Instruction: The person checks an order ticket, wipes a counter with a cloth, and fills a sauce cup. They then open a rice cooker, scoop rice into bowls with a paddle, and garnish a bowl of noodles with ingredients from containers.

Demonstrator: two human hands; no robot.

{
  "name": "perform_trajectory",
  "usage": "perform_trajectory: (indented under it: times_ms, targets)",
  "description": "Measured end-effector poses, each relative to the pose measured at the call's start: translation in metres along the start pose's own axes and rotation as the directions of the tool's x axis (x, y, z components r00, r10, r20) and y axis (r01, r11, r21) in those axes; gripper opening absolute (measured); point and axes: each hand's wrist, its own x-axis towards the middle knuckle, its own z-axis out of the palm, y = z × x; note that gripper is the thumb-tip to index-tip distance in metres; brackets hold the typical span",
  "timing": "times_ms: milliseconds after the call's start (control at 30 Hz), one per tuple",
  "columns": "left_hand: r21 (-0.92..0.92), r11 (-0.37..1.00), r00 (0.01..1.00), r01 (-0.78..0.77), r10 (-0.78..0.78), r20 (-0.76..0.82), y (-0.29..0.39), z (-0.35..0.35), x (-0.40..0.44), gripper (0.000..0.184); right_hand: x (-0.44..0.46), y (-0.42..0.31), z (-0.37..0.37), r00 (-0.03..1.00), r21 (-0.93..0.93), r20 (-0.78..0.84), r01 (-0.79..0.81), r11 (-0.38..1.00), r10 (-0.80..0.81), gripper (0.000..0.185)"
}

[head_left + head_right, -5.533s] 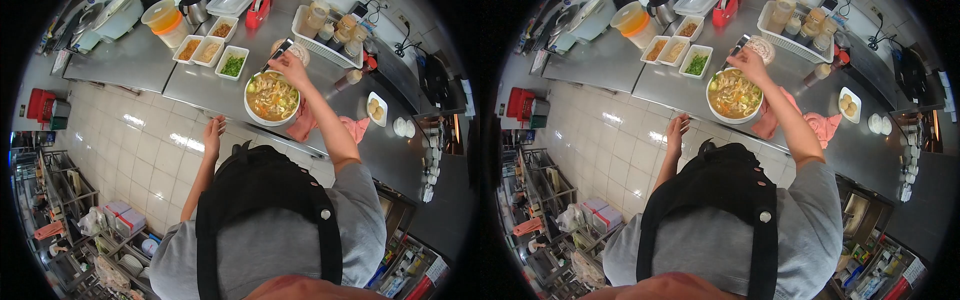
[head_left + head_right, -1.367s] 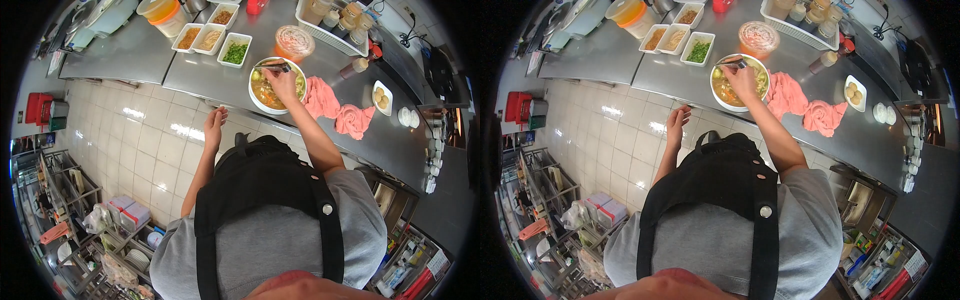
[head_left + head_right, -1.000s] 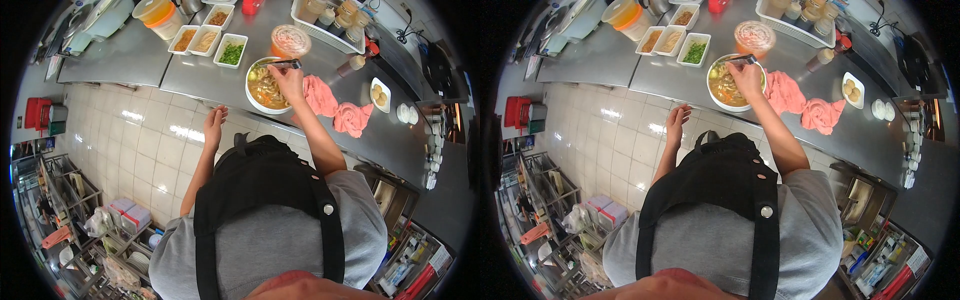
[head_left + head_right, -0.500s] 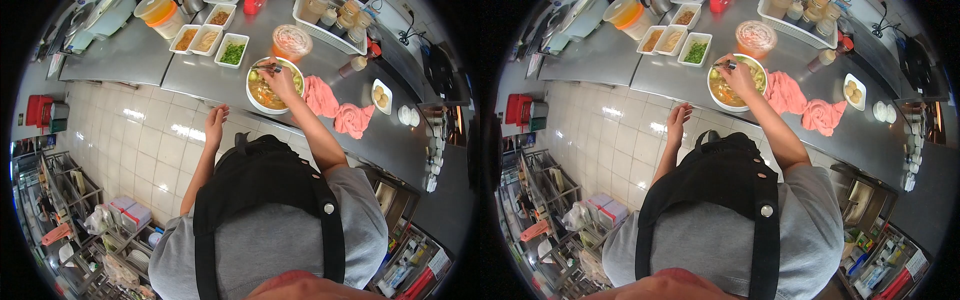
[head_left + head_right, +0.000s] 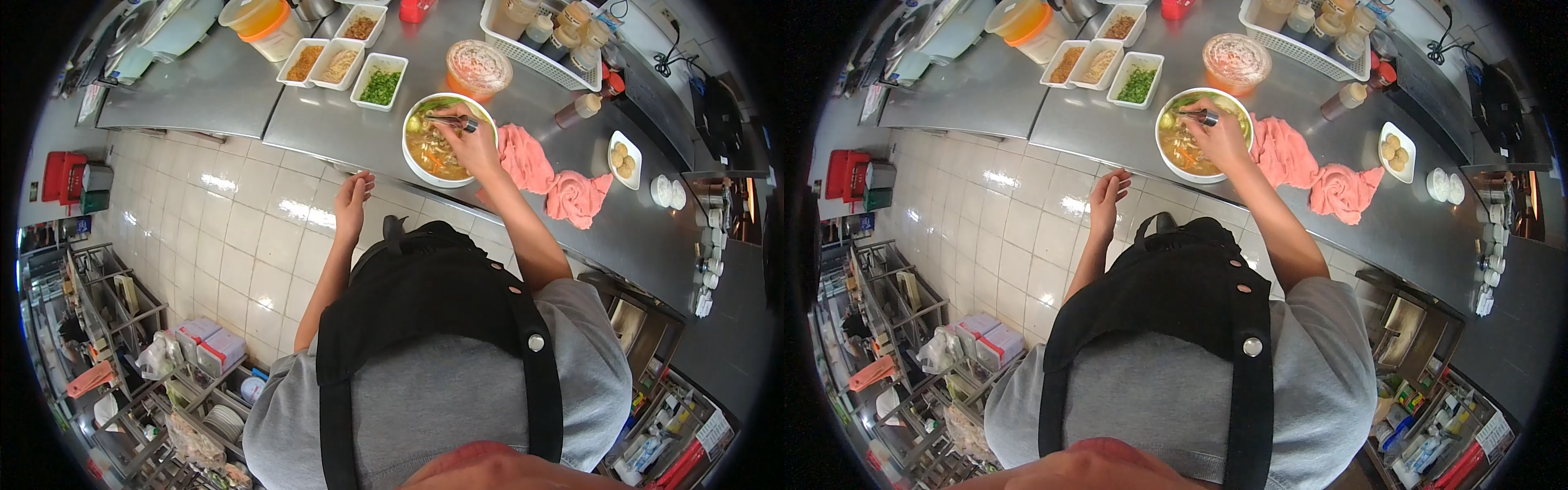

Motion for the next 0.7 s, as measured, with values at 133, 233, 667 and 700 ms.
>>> perform_trajectory:
  times_ms: [133, 233, 667, 700]
  targets:
    - [-0.002, 1.0, 1.0, 0.009, -0.009, 0.01, 0.001, 0.003, 0.0, 0.037, -0.008, 0.004, -0.01, 1.0, -0.023, 0.0, 0.002, 1.0, -0.002, 0.021]
    - [0.003, 1.0, 1.0, 0.017, -0.017, 0.02, 0.001, 0.008, 0.0, 0.037, -0.005, 0.003, -0.011, 1.0, 0.014, -0.024, 0.013, 1.0, -0.013, 0.021]
    - [-0.018, 1.0, 1.0, 0.003, -0.003, 0.019, 0.003, 0.009, 0.001, 0.037, 0.022, 0.021, 0.023, 0.999, -0.066, -0.024, -0.029, 0.997, 0.028, 0.02]
    - [-0.016, 1.0, 1.0, 0.008, -0.007, 0.011, 0.002, 0.007, 0.0, 0.037, 0.02, 0.015, 0.017, 0.998, -0.096, -0.054, -0.02, 0.995, 0.014, 0.021]
